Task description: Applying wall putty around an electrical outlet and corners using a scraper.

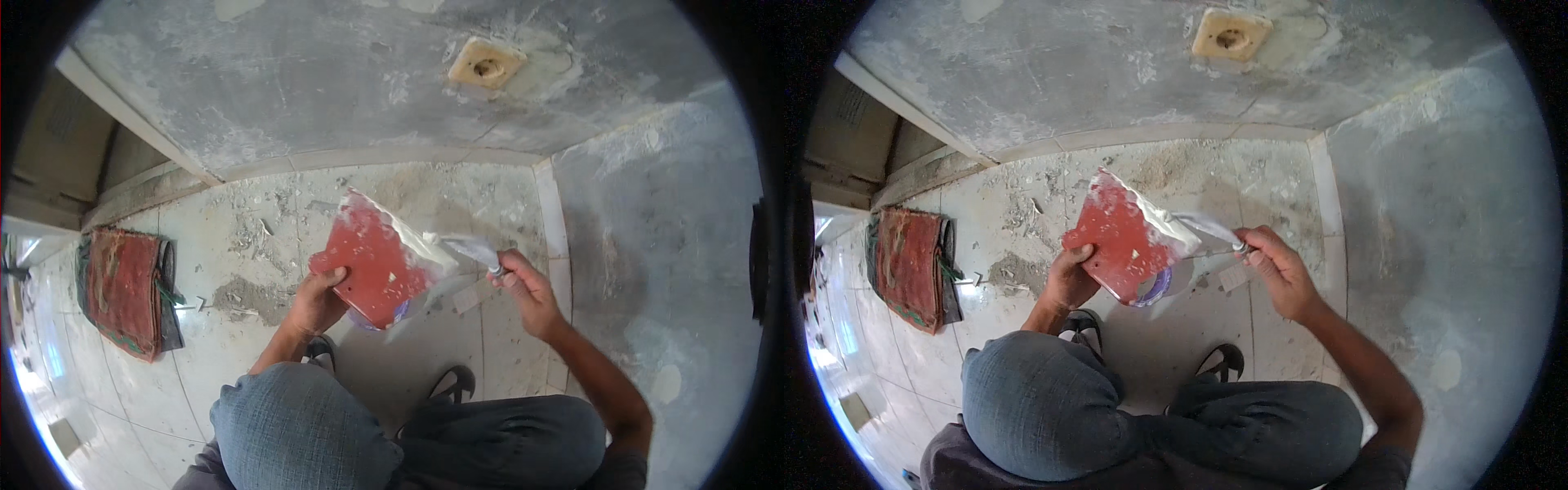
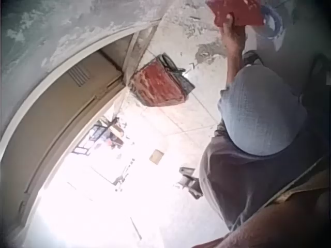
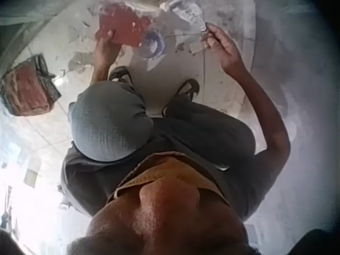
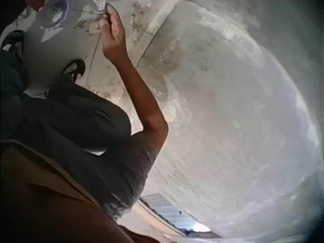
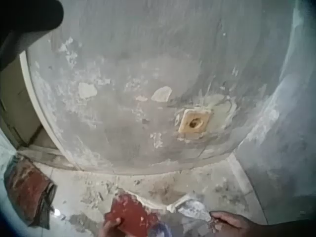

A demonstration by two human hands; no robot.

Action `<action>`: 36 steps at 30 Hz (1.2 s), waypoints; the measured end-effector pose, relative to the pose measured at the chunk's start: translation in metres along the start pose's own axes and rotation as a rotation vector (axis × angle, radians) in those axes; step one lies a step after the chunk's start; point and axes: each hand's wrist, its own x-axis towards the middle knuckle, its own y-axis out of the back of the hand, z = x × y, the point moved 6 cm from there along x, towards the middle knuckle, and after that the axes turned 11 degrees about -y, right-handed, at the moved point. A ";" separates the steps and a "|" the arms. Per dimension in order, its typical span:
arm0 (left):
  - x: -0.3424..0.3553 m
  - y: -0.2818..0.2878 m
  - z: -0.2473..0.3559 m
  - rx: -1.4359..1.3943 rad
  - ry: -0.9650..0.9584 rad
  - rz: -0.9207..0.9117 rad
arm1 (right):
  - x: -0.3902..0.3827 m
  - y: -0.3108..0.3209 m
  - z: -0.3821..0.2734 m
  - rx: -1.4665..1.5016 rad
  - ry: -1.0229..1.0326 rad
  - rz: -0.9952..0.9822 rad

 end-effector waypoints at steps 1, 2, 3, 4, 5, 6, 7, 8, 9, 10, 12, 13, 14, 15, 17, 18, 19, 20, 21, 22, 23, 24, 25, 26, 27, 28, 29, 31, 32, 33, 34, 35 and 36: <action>0.005 -0.007 -0.006 -0.015 -0.013 -0.011 | 0.000 0.004 0.008 -0.022 0.007 -0.001; 0.003 -0.011 -0.009 -0.017 0.037 -0.038 | 0.003 0.003 0.015 -0.101 0.097 0.040; 0.001 -0.015 -0.012 -0.018 0.089 -0.062 | 0.005 0.002 0.017 -0.175 0.187 0.084; -0.002 -0.021 -0.009 0.011 0.084 -0.079 | 0.005 -0.003 0.017 -0.136 0.209 0.117; -0.002 -0.020 -0.008 0.021 0.079 -0.068 | 0.007 -0.005 0.021 -0.124 0.213 0.108; -0.003 -0.016 -0.010 0.025 0.089 -0.036 | 0.009 -0.006 0.023 -0.138 0.263 0.128; -0.003 -0.014 -0.011 0.029 0.107 -0.008 | 0.007 -0.006 0.023 -0.152 0.309 0.156; -0.003 -0.014 -0.010 0.032 0.090 -0.011 | 0.006 -0.007 0.023 -0.141 0.325 0.161; -0.006 -0.014 -0.010 0.038 0.099 -0.008 | 0.004 -0.008 0.028 -0.132 0.320 0.165; -0.005 -0.017 -0.009 0.039 0.075 -0.009 | 0.004 -0.009 0.032 -0.184 0.337 0.151; -0.003 -0.020 -0.010 0.039 0.057 -0.011 | 0.002 -0.007 0.037 -0.236 0.348 0.140; -0.003 -0.021 -0.010 0.044 0.053 -0.008 | 0.001 -0.007 0.039 -0.264 0.353 0.145; -0.002 -0.021 -0.010 0.047 0.048 -0.004 | 0.000 -0.007 0.040 -0.292 0.357 0.148; -0.002 -0.019 -0.011 0.046 0.051 0.003 | -0.001 -0.006 0.042 -0.288 0.352 0.144; -0.002 -0.013 -0.010 0.088 0.040 0.010 | -0.004 -0.006 0.046 -0.327 0.350 0.162; -0.003 -0.010 -0.008 0.087 0.043 0.017 | -0.005 -0.006 0.048 -0.324 0.345 0.157; -0.002 -0.007 -0.006 0.103 0.040 0.014 | -0.006 -0.006 0.050 -0.362 0.350 0.173; -0.001 -0.006 -0.005 0.119 0.036 0.012 | -0.008 -0.005 0.051 -0.399 0.356 0.188; 0.000 -0.006 -0.004 0.116 0.039 0.015 | -0.009 -0.002 0.052 -0.399 0.351 0.185; 0.000 -0.007 -0.003 0.095 0.034 0.025 | -0.010 -0.001 0.054 -0.482 0.360 0.204; 0.001 -0.008 -0.001 0.073 0.029 0.035 | -0.011 0.000 0.056 -0.565 0.368 0.222; 0.002 -0.008 0.001 0.072 0.032 0.036 | -0.013 0.001 0.058 -0.565 0.365 0.222; 0.003 -0.008 0.006 0.108 0.006 0.025 | -0.013 0.002 0.061 -0.550 0.352 0.246; 0.004 -0.007 0.011 0.143 -0.020 0.012 | -0.014 0.003 0.063 -0.536 0.339 0.271; 0.006 0.001 0.012 0.146 -0.020 0.011 | -0.017 0.001 0.066 -0.534 0.340 0.272; 0.008 0.010 0.017 0.218 -0.061 0.001 | -0.018 0.007 0.072 -0.343 0.242 0.344; 0.009 0.017 0.020 0.290 -0.101 -0.010 | -0.021 0.012 0.079 -0.152 0.143 0.412; 0.012 0.024 0.017 0.332 -0.161 0.032 | -0.032 0.014 0.077 -0.046 0.016 0.393; 0.011 0.026 0.020 0.377 -0.220 0.077 | -0.036 0.013 0.078 0.065 -0.112 0.371; 0.011 0.027 0.018 0.381 -0.214 0.071 | -0.036 0.011 0.071 0.070 -0.113 0.378; 0.010 0.026 0.017 0.378 -0.247 0.070 | -0.034 0.003 0.070 0.120 -0.227 0.316; 0.009 0.025 0.017 0.375 -0.280 0.069 | -0.032 -0.005 0.072 0.170 -0.340 0.253; 0.008 0.024 0.014 0.376 -0.272 0.063 | -0.029 -0.008 0.074 0.108 -0.323 0.246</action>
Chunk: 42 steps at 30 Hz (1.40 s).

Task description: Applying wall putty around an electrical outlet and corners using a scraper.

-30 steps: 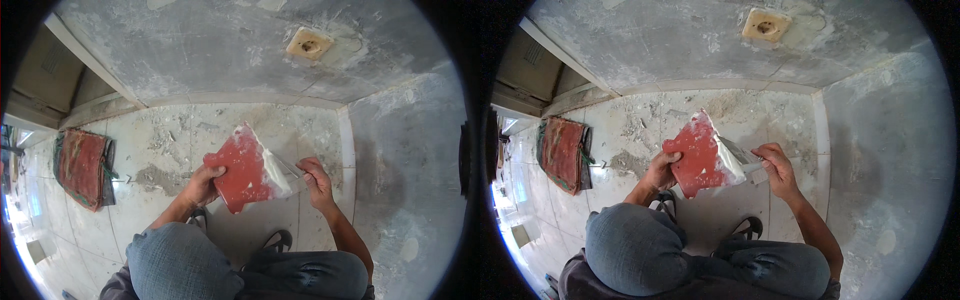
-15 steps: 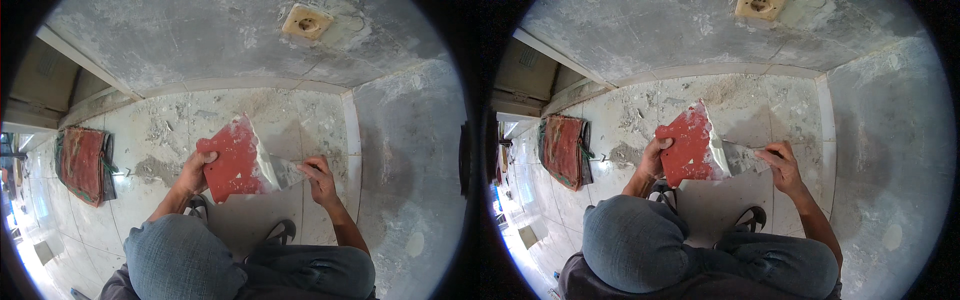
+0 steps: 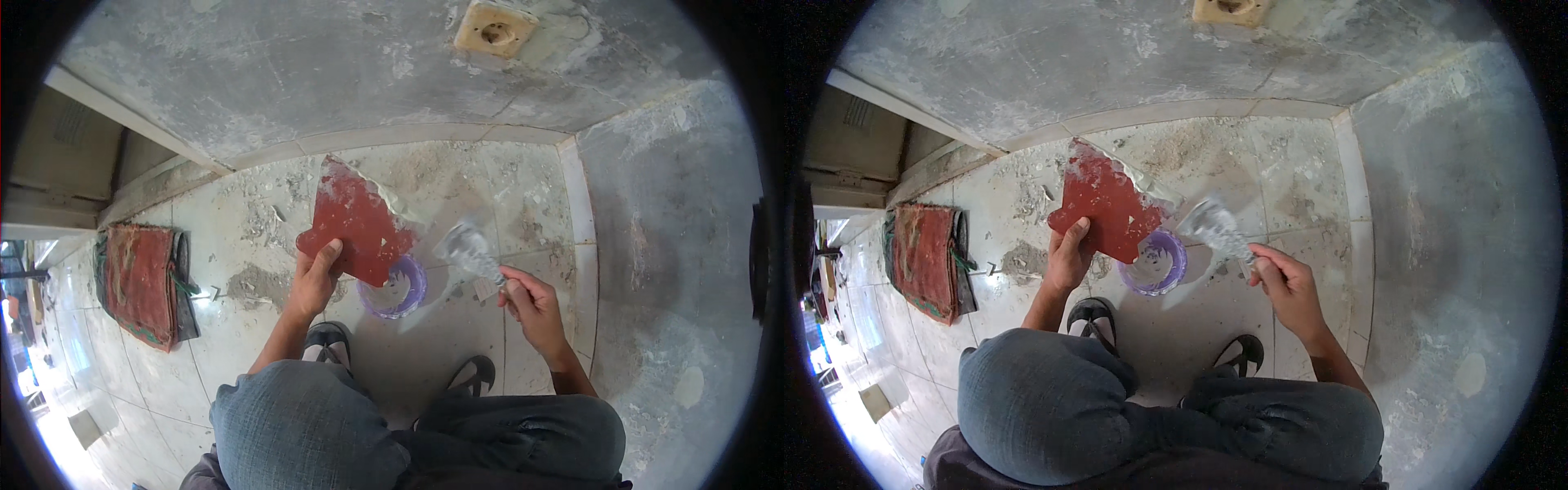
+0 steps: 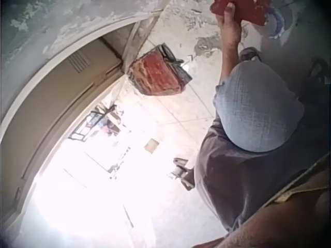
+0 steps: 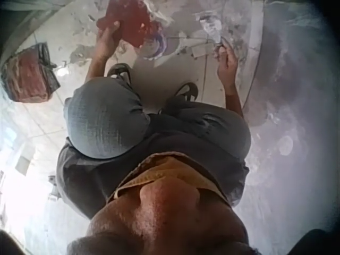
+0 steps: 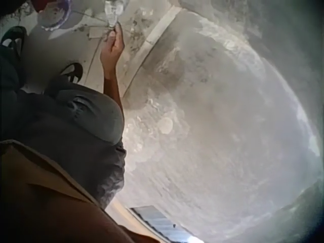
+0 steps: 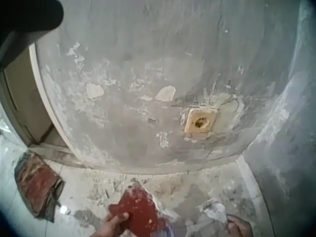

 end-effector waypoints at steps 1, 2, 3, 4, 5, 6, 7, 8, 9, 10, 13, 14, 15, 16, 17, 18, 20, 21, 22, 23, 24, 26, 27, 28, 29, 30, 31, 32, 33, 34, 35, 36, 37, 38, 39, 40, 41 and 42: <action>-0.002 -0.004 0.000 0.014 -0.018 -0.015 | 0.003 -0.003 0.001 0.003 -0.004 0.005; -0.004 -0.009 0.001 0.029 -0.036 -0.029 | 0.005 -0.009 -0.002 -0.067 0.064 0.005; -0.007 -0.015 0.000 0.030 -0.033 -0.031 | 0.005 -0.014 -0.006 -0.137 0.132 0.003; -0.010 -0.020 -0.003 0.014 -0.011 0.036 | 0.005 -0.016 -0.006 -0.140 0.130 0.007; -0.013 -0.019 -0.006 -0.001 0.010 0.104 | 0.005 -0.016 -0.005 -0.148 0.125 0.031; -0.015 -0.014 -0.013 0.031 0.035 0.084 | 0.005 -0.017 -0.006 -0.156 0.122 0.053; -0.017 -0.012 -0.016 0.031 0.036 0.086 | 0.006 -0.019 -0.006 -0.157 0.120 0.051; -0.018 -0.013 -0.017 0.037 0.018 0.047 | 0.006 -0.020 -0.007 -0.156 0.114 0.049; -0.019 -0.014 -0.018 0.043 0.000 0.008 | 0.006 -0.021 -0.007 -0.155 0.108 0.047; -0.021 -0.015 -0.018 0.044 0.002 0.010 | 0.006 -0.021 -0.007 -0.155 0.106 0.046; -0.024 -0.017 -0.017 0.057 0.027 0.015 | 0.007 -0.024 -0.002 -0.185 0.064 0.031; -0.025 -0.015 -0.017 0.100 0.021 -0.009 | 0.008 -0.025 0.001 -0.166 0.052 0.027; -0.025 -0.015 -0.016 0.143 0.016 -0.033 | 0.009 -0.027 0.003 -0.146 0.039 0.022; -0.027 -0.017 -0.017 0.142 0.018 -0.036 | 0.009 -0.027 0.004 -0.146 0.038 0.025; -0.028 -0.019 -0.017 0.192 -0.003 -0.042 | 0.009 -0.028 0.005 -0.126 0.042 0.014; -0.029 -0.021 -0.015 0.243 -0.025 -0.049 | 0.009 -0.030 0.005 -0.105 0.047 0.002; -0.029 -0.030 -0.009 0.334 -0.039 -0.113 | 0.009 -0.030 0.008 -0.077 0.045 0.000; -0.029 -0.036 -0.005 0.427 -0.055 -0.174 | 0.009 -0.030 0.009 -0.047 0.046 -0.005; -0.029 -0.040 -0.001 0.427 -0.056 -0.175 | 0.008 -0.030 0.008 -0.047 0.046 -0.004; -0.029 -0.045 0.004 0.469 -0.066 -0.200 | 0.008 -0.031 0.008 -0.041 0.046 -0.018; -0.028 -0.049 0.006 0.509 -0.076 -0.225 | 0.007 -0.031 0.008 -0.036 0.046 -0.031; -0.027 -0.050 0.011 0.583 -0.059 -0.272 | 0.007 -0.031 0.008 -0.037 0.058 -0.030; -0.027 -0.050 0.012 0.653 -0.040 -0.319 | 0.007 -0.031 0.007 -0.041 0.068 -0.027; -0.026 -0.047 0.011 0.653 -0.039 -0.320 | 0.006 -0.031 0.006 -0.040 0.067 -0.027; -0.024 -0.048 0.010 0.712 -0.076 -0.387 | 0.005 -0.030 0.005 -0.042 0.047 -0.034; -0.024 -0.050 0.009 0.770 -0.113 -0.455 | 0.004 -0.030 0.005 -0.044 0.026 -0.041; -0.024 -0.050 0.009 0.770 -0.113 -0.456 | 0.003 -0.030 0.005 -0.044 0.025 -0.040; -0.024 -0.055 0.013 0.850 -0.157 -0.498 | 0.003 -0.029 0.005 -0.034 0.021 -0.033; -0.024 -0.060 0.017 0.930 -0.200 -0.539 | 0.003 -0.028 0.006 -0.024 0.017 -0.026; -0.023 -0.061 0.019 0.933 -0.198 -0.540 | 0.002 -0.028 0.004 -0.021 0.016 -0.028; -0.023 -0.064 0.021 0.981 -0.227 -0.587 | 0.002 -0.027 0.003 -0.015 0.001 -0.041; -0.022 -0.070 0.019 1.007 -0.263 -0.640 | -0.002 -0.022 -0.002 -0.024 -0.017 -0.037; -0.021 -0.071 0.021 1.010 -0.262 -0.641 | -0.003 -0.021 -0.007 -0.022 -0.017 -0.038; -0.022 -0.076 0.024 1.067 -0.342 -0.686 | -0.005 -0.020 -0.010 -0.005 -0.044 -0.049; -0.023 -0.080 0.027 1.123 -0.422 -0.731 | -0.006 -0.020 -0.011 0.012 -0.070 -0.062; -0.023 -0.081 0.029 1.126 -0.421 -0.732 | -0.006 -0.020 -0.013 0.015 -0.070 -0.063; -0.023 -0.083 0.029 1.198 -0.434 -0.763 | -0.006 -0.019 -0.014 0.002 -0.070 -0.066; -0.024 -0.084 0.028 1.271 -0.446 -0.795 | -0.007 -0.018 -0.014 -0.011 -0.071 -0.070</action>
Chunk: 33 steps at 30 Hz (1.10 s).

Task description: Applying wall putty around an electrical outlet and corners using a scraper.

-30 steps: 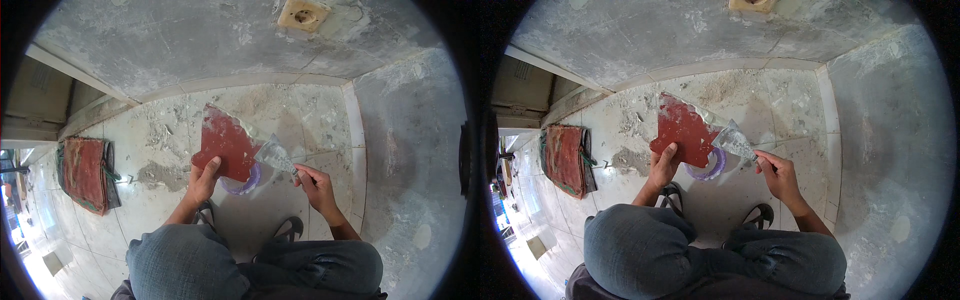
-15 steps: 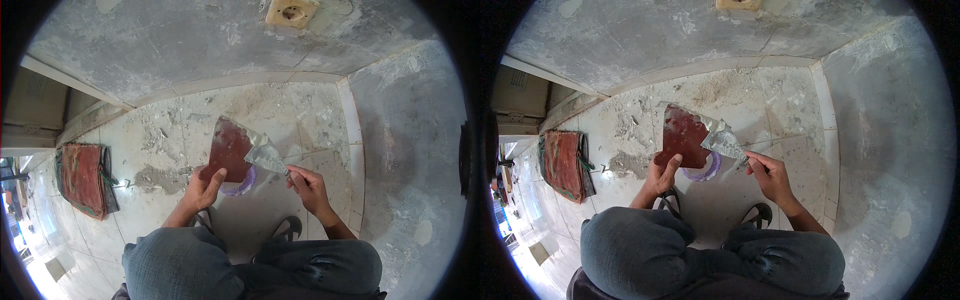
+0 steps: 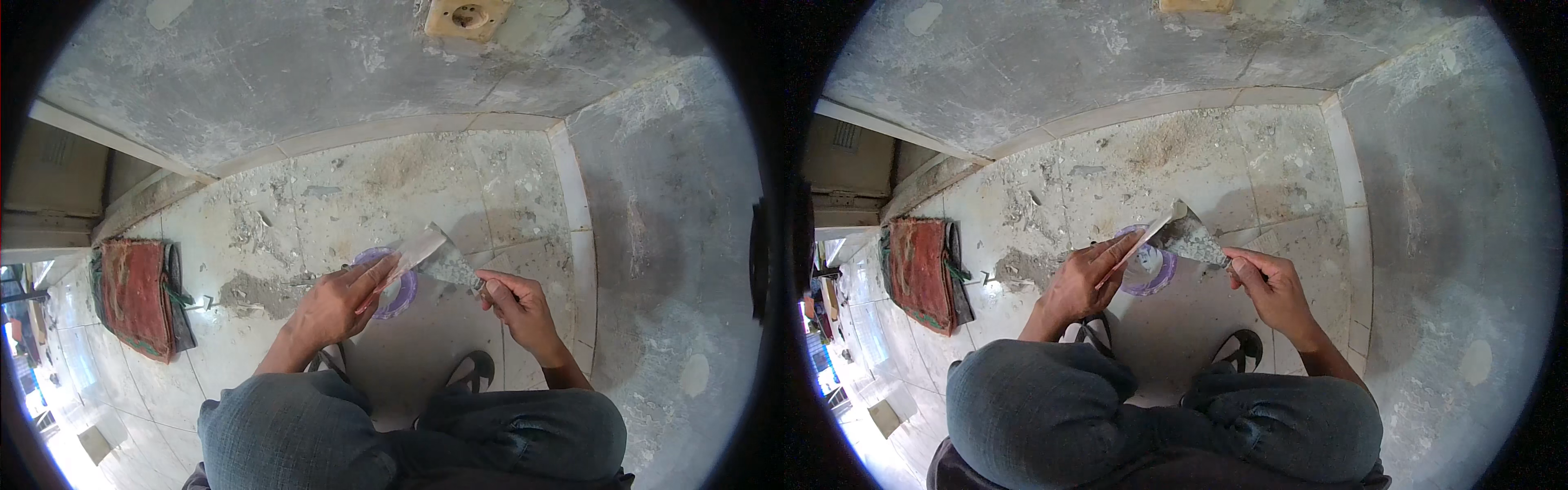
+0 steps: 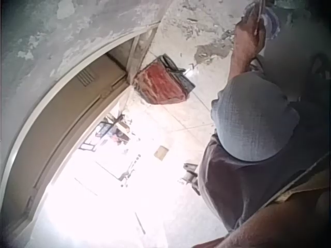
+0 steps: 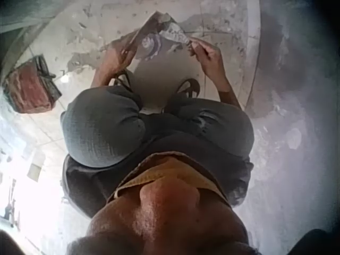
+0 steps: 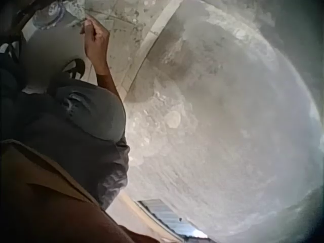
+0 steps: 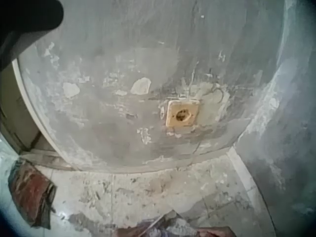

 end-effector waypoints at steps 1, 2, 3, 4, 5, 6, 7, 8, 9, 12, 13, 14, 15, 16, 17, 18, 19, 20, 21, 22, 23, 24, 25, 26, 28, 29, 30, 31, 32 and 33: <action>0.001 0.000 0.001 0.000 -0.001 0.000 | -0.001 0.002 0.000 0.000 0.000 0.001; 0.003 0.000 0.001 -0.012 0.003 0.000 | -0.002 0.003 0.000 0.011 0.012 -0.012; 0.004 0.000 0.001 -0.023 0.008 0.001 | -0.003 0.004 -0.001 0.022 0.024 -0.025; 0.003 -0.001 0.001 -0.022 0.008 0.000 | -0.004 0.004 -0.002 0.024 0.025 -0.024; 0.001 -0.002 -0.001 0.002 0.001 0.012 | -0.004 0.005 -0.004 0.016 0.031 -0.031; 0.000 -0.001 -0.001 0.025 -0.006 0.024 | -0.004 0.005 -0.005 0.007 0.038 -0.038; 0.001 -0.001 -0.001 0.025 -0.007 0.024 | -0.004 0.005 -0.004 0.008 0.038 -0.037; 0.001 -0.002 -0.004 -0.023 0.036 0.028 | -0.004 0.006 -0.003 0.027 0.056 -0.038; 0.001 -0.002 -0.008 -0.071 0.080 0.033 | -0.004 0.006 -0.003 0.046 0.075 -0.040; -0.008 -0.004 -0.026 -0.163 0.272 -0.071 | -0.006 0.017 -0.008 0.086 0.095 -0.023; -0.011 0.000 -0.028 -0.156 0.272 -0.069 | -0.004 0.018 -0.008 0.087 0.100 -0.026; -0.017 0.003 -0.034 -0.311 0.378 -0.026 | -0.001 0.021 -0.009 0.074 0.164 0.010; -0.024 0.004 -0.039 -0.465 0.482 0.019 | 0.002 0.022 -0.010 0.061 0.229 0.045; -0.026 0.004 -0.041 -0.597 0.498 0.119 | 0.008 0.022 -0.006 0.057 0.235 0.046; -0.027 0.003 -0.040 -0.595 0.493 0.124 | 0.013 0.021 -0.006 0.032 0.345 0.048; -0.029 -0.002 -0.044 -0.756 0.547 0.235 | 0.016 0.021 -0.004 0.003 0.451 0.056; -0.032 -0.008 -0.047 -0.918 0.599 0.347 | 0.022 0.021 0.001 -0.005 0.453 0.063; -0.038 -0.014 -0.049 -1.087 0.712 0.420 | 0.026 0.016 0.000 -0.069 0.495 0.105; -0.038 -0.015 -0.050 -1.084 0.709 0.425 | 0.028 0.012 -0.003 -0.134 0.538 0.148; -0.033 -0.016 -0.047 -1.219 0.650 0.450 | 0.027 0.006 -0.008 -0.137 0.569 0.163; -0.028 -0.017 -0.042 -1.355 0.587 0.472 | 0.029 0.002 -0.011 -0.138 0.574 0.160; -0.026 -0.018 -0.038 -1.438 0.571 0.519 | 0.028 -0.002 -0.016 -0.196 0.650 0.199; -0.024 -0.018 -0.036 -1.436 0.570 0.523 | 0.028 -0.006 -0.021 -0.255 0.726 0.237; -0.021 -0.021 -0.031 -1.517 0.558 0.510 | 0.029 -0.007 -0.020 -0.212 0.730 0.249; -0.017 -0.024 -0.025 -1.597 0.549 0.498 | 0.032 -0.007 -0.019 -0.236 0.746 0.261; -0.016 -0.025 -0.023 -1.614 0.543 0.496 | 0.032 -0.008 -0.019 -0.256 0.761 0.274; -0.016 -0.026 -0.022 -1.630 0.537 0.493 | 0.031 -0.009 -0.021 -0.310 0.802 0.305; -0.016 -0.025 -0.022 -1.631 0.538 0.494 | 0.033 -0.009 -0.020 -0.310 0.800 0.303; -0.016 -0.026 -0.023 -1.628 0.550 0.490 | 0.035 -0.008 -0.016 -0.317 0.806 0.308; -0.016 -0.026 -0.023 -1.626 0.562 0.485 | 0.035 -0.008 -0.014 -0.324 0.811 0.314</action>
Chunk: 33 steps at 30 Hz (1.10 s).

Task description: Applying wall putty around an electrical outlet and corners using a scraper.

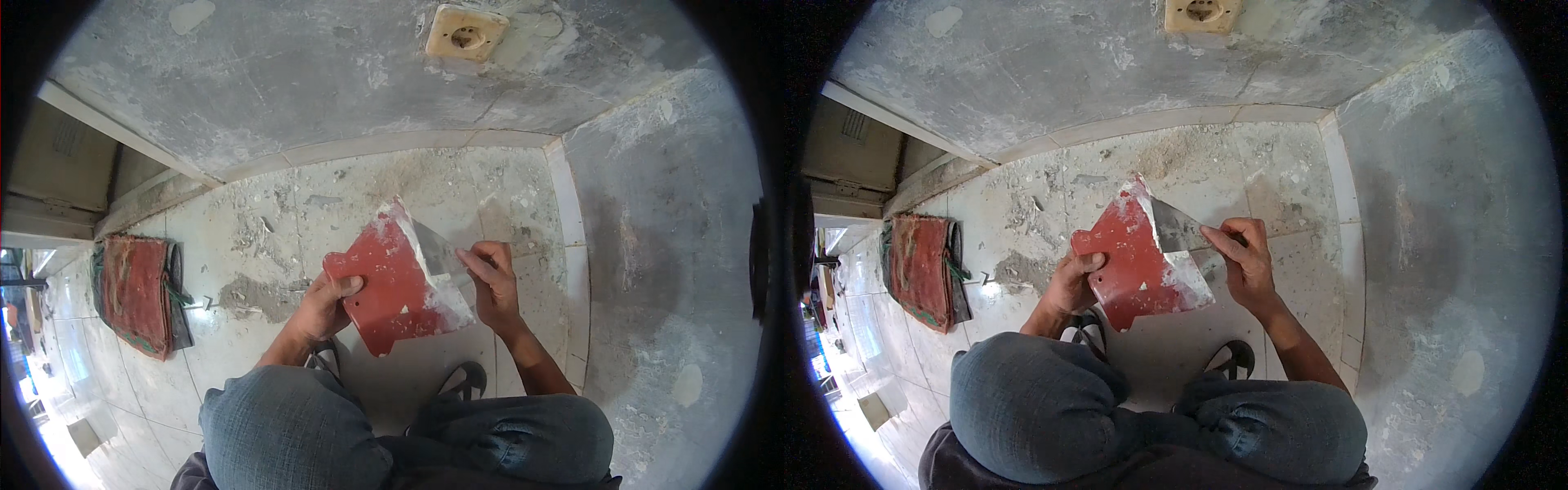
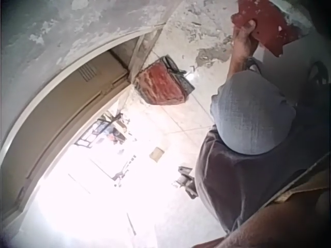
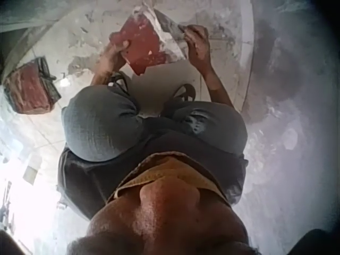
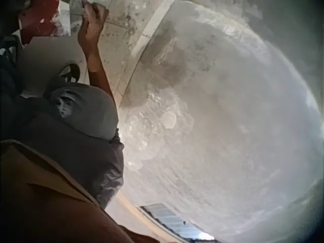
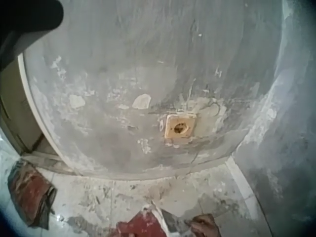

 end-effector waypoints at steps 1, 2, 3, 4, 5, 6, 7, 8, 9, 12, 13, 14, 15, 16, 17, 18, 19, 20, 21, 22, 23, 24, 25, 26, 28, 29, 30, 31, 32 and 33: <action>0.000 0.002 -0.001 -0.001 0.002 0.002 | -0.002 0.000 0.002 0.000 -0.002 -0.002; 0.001 0.005 -0.003 -0.009 -0.010 -0.009 | -0.004 0.001 0.003 -0.020 0.005 0.000; 0.002 0.007 -0.005 -0.018 -0.021 -0.022 | -0.006 0.002 0.005 -0.041 0.010 0.001; 0.000 0.009 -0.004 -0.016 -0.020 -0.018 | -0.007 0.001 0.006 -0.038 0.009 -0.001; -0.001 0.011 -0.004 0.002 -0.021 -0.010 | -0.008 0.001 0.008 -0.051 0.010 0.003; -0.002 0.014 -0.004 0.019 -0.022 -0.001 | -0.010 0.001 0.010 -0.063 0.011 0.006; -0.002 0.015 -0.004 0.017 -0.019 0.001 | -0.010 0.000 0.013 -0.063 0.008 0.005; -0.002 0.017 -0.003 0.004 -0.032 0.008 | -0.010 0.000 0.018 -0.107 0.002 0.013; -0.002 0.019 -0.002 -0.009 -0.044 0.016 | -0.010 -0.001 0.022 -0.150 -0.004 0.020; 0.003 0.008 0.008 -0.022 -0.062 -0.017 | -0.014 0.015 0.022 -0.208 -0.024 0.027; 0.005 0.010 0.012 -0.016 -0.074 -0.051 | -0.015 0.012 0.022 -0.199 -0.021 0.029; 0.006 0.011 0.015 -0.006 -0.078 -0.049 | -0.015 0.009 0.025 -0.152 -0.105 0.006; 0.007 0.010 0.018 0.011 -0.110 -0.018 | -0.017 0.005 0.028 -0.103 -0.188 -0.015; 0.009 0.009 0.021 0.020 -0.143 0.004 | -0.022 0.004 0.024 -0.104 -0.181 -0.006; 0.010 0.012 0.020 0.034 -0.155 0.034 | -0.030 -0.005 0.028 0.047 -0.297 -0.099; 0.010 0.010 0.022 0.044 -0.160 0.025 | -0.037 -0.015 0.030 0.200 -0.408 -0.191; 0.010 0.005 0.027 0.049 -0.216 0.035 | -0.039 -0.021 0.022 0.208 -0.402 -0.182; 0.011 0.001 0.029 0.045 -0.268 0.038 | -0.045 -0.035 0.018 0.261 -0.528 -0.307; 0.012 -0.001 0.028 0.048 -0.265 0.025 | -0.052 -0.049 0.014 0.316 -0.651 -0.431; 0.013 -0.004 0.029 0.039 -0.294 0.021 | -0.055 -0.059 0.016 0.317 -0.648 -0.414; 0.015 -0.008 0.029 0.025 -0.321 0.014 | -0.055 -0.068 0.017 0.204 -0.463 -0.372; 0.017 -0.012 0.026 0.026 -0.316 -0.005 | -0.057 -0.074 0.017 0.087 -0.280 -0.328; 0.018 -0.012 0.026 0.056 -0.333 0.018 | -0.055 -0.080 0.016 0.092 -0.274 -0.314; 0.019 -0.013 0.027 0.084 -0.350 0.040 | -0.054 -0.085 0.018 0.101 -0.311 -0.323; 0.021 -0.019 0.026 0.092 -0.353 0.047 | -0.050 -0.085 0.019 0.110 -0.347 -0.314; 0.022 -0.021 0.026 0.091 -0.356 0.067 | -0.049 -0.083 0.019 0.134 -0.379 -0.334; 0.022 -0.023 0.025 0.096 -0.353 0.049 | -0.047 -0.081 0.018 0.158 -0.412 -0.354; 0.021 -0.023 0.023 0.094 -0.362 0.051 | -0.046 -0.076 0.017 0.156 -0.412 -0.335; 0.022 -0.023 0.021 0.089 -0.370 0.052 | -0.045 -0.073 0.016 0.099 -0.410 -0.361; 0.024 -0.019 0.018 0.116 -0.373 0.069 | -0.045 -0.070 0.016 0.042 -0.410 -0.389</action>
